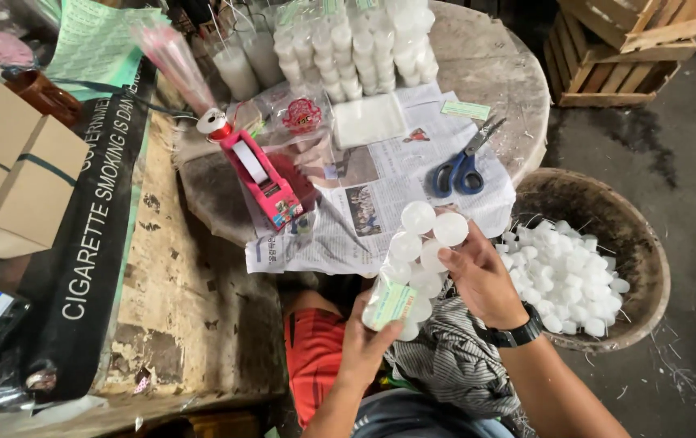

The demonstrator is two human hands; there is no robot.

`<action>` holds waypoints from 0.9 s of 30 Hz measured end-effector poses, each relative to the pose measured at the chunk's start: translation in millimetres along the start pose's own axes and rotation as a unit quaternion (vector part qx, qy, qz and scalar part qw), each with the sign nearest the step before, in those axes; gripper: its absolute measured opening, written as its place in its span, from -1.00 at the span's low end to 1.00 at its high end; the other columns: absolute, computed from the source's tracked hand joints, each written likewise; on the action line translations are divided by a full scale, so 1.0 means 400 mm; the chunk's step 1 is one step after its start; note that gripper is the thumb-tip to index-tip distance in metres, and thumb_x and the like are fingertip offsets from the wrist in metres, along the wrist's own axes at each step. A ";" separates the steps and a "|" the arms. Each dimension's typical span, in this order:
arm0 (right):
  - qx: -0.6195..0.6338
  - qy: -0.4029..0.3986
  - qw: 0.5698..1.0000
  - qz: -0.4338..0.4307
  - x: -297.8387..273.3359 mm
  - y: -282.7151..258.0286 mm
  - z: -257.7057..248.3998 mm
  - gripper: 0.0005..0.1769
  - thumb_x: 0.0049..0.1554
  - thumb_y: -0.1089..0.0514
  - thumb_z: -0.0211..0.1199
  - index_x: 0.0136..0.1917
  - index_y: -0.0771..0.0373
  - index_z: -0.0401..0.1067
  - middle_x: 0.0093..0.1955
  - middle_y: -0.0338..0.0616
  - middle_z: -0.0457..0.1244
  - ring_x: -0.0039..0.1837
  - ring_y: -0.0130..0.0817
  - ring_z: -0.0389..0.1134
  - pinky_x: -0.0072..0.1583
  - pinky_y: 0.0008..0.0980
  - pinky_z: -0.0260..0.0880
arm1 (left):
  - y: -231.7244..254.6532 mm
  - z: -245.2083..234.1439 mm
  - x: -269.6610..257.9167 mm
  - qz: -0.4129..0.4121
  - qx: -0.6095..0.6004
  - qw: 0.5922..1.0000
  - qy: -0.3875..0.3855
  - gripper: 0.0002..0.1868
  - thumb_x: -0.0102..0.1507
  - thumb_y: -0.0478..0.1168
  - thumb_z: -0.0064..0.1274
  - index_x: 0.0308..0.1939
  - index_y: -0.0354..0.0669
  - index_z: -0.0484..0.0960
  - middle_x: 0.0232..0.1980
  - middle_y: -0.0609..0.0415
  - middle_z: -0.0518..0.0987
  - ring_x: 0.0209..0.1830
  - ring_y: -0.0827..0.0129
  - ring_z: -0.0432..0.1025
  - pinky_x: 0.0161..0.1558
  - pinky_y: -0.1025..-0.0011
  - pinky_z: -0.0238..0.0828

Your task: Packaging small white candles into plastic sleeves and sealing them with tape

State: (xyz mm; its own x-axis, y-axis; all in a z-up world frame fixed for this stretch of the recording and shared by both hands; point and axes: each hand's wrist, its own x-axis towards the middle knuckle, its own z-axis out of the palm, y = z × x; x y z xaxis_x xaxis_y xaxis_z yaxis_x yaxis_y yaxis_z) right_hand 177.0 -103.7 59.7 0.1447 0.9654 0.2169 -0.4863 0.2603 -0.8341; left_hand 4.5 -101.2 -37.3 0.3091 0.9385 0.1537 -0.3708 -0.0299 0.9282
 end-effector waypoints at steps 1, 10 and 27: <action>-0.001 -0.001 1.000 0.000 0.000 0.003 0.002 -0.39 -0.05 0.31 0.05 0.28 0.32 0.01 0.19 -0.01 0.10 0.21 -0.22 0.14 0.16 -0.32 0.21 | 0.005 0.006 -0.002 0.001 -0.001 1.000 0.001 -0.39 -0.05 -0.21 0.14 0.01 -0.28 0.26 -0.07 -0.07 0.48 -0.10 0.31 0.38 -0.10 0.43 0.33; -0.233 0.018 0.963 -0.136 0.015 0.019 0.045 -0.53 0.00 0.16 0.08 0.17 0.26 0.08 0.03 -0.21 0.08 -0.04 -0.51 0.14 -0.01 -0.55 0.17 | 0.065 0.057 0.005 0.040 0.136 0.990 0.002 -0.51 0.00 0.06 0.02 -0.19 -0.27 0.48 -0.27 0.04 0.55 -0.29 0.41 0.41 -0.31 0.50 0.35; -0.236 0.043 0.951 -0.195 0.166 -0.019 0.053 -0.32 -0.07 0.44 0.07 0.29 0.40 -0.10 0.33 0.18 -0.12 0.40 -0.04 -0.24 0.33 -0.14 -0.28 | 0.130 -0.028 0.446 0.088 0.256 0.958 0.094 -0.41 0.16 -0.05 -0.09 0.19 -0.19 0.11 0.15 -0.35 0.19 0.14 -0.14 0.15 0.08 0.14 0.21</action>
